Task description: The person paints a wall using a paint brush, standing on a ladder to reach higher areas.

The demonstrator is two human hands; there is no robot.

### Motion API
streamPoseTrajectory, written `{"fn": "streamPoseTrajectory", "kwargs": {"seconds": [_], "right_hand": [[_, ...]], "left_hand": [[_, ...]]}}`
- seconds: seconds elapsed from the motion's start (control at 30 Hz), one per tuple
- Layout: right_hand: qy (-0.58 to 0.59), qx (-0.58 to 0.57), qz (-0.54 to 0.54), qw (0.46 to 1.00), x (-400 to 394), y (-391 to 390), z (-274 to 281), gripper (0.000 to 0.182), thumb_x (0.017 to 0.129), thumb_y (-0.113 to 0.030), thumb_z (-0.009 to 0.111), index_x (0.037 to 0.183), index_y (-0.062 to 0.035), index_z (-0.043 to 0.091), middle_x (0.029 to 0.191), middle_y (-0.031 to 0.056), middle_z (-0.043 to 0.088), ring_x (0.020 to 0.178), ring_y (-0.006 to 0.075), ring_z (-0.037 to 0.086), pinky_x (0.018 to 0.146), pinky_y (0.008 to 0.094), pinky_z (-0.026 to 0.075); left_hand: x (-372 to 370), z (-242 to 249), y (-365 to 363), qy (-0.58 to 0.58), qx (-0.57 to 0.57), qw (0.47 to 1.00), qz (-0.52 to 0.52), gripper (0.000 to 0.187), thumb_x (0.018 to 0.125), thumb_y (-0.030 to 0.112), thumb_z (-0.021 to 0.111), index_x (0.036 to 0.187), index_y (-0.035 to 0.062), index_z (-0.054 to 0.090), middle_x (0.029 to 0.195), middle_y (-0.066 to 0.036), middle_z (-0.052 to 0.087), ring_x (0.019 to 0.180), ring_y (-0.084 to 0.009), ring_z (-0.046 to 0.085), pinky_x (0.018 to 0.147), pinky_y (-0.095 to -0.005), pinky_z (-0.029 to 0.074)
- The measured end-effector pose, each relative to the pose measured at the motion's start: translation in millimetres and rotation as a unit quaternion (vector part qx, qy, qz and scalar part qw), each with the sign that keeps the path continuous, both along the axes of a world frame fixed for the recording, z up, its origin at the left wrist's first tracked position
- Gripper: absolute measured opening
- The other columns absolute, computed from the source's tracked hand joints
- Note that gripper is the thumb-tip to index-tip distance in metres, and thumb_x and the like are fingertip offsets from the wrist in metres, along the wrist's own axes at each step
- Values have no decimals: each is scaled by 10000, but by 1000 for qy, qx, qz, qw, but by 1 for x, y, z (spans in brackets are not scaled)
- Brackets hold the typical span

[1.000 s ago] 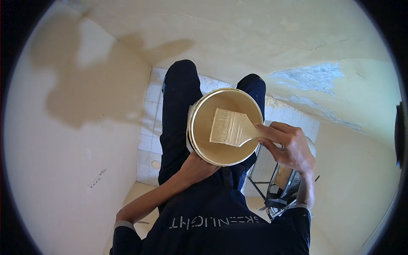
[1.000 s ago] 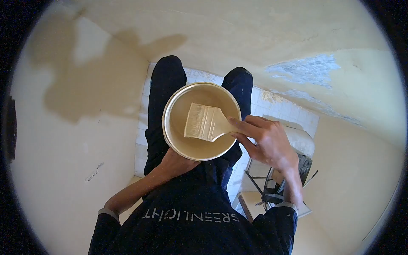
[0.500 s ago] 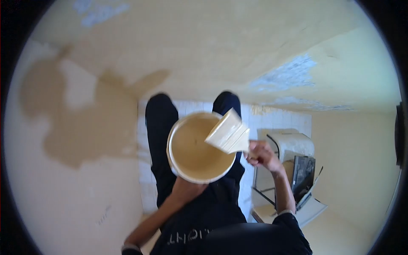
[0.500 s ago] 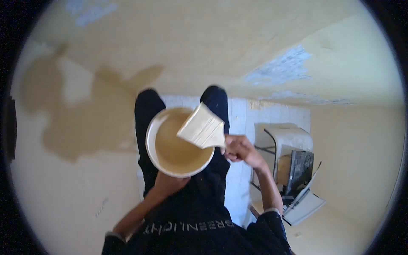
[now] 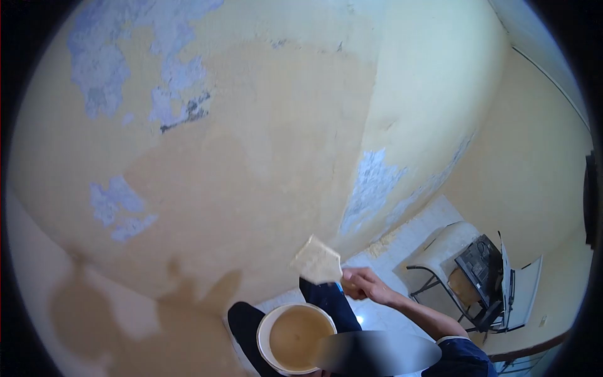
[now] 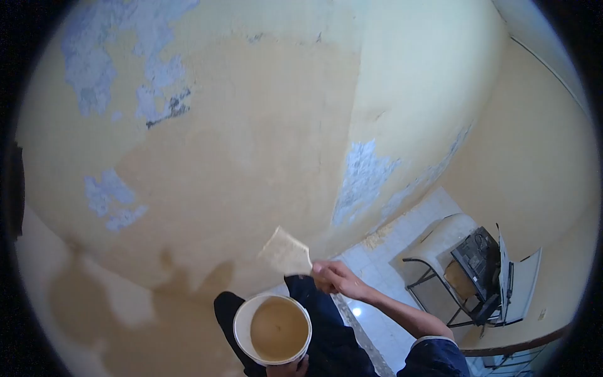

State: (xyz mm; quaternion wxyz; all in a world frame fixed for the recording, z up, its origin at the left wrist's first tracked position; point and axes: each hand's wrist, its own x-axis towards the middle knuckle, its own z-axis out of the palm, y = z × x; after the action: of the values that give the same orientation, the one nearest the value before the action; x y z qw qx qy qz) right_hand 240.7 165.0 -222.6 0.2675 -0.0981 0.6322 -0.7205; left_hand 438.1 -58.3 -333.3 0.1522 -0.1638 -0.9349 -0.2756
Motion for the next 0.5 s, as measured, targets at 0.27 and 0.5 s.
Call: {"fn": "streamPoseTrajectory", "kwargs": {"seconds": [0.27,0.5], "right_hand": [[390,90,-364,841,-142,27,85,391,959,-205,470,1327,-72,473,635,-14,452,568,53,374,504,223,341],[563,280,-510,588,-292,68,160,386,886,-94,506,1270,-123,532,654,195,536,598,297,562,573,407,442]], "left_hand": [[1,-1,-2,-2,14,1000,-12,213,797,247,651,964,116,667,945,-98,648,860,-310,614,779,-450,475],[-2,5,-1,-35,7,999,-20,256,843,281,595,981,73,652,931,-147,642,846,-349,611,769,-457,474]]}}
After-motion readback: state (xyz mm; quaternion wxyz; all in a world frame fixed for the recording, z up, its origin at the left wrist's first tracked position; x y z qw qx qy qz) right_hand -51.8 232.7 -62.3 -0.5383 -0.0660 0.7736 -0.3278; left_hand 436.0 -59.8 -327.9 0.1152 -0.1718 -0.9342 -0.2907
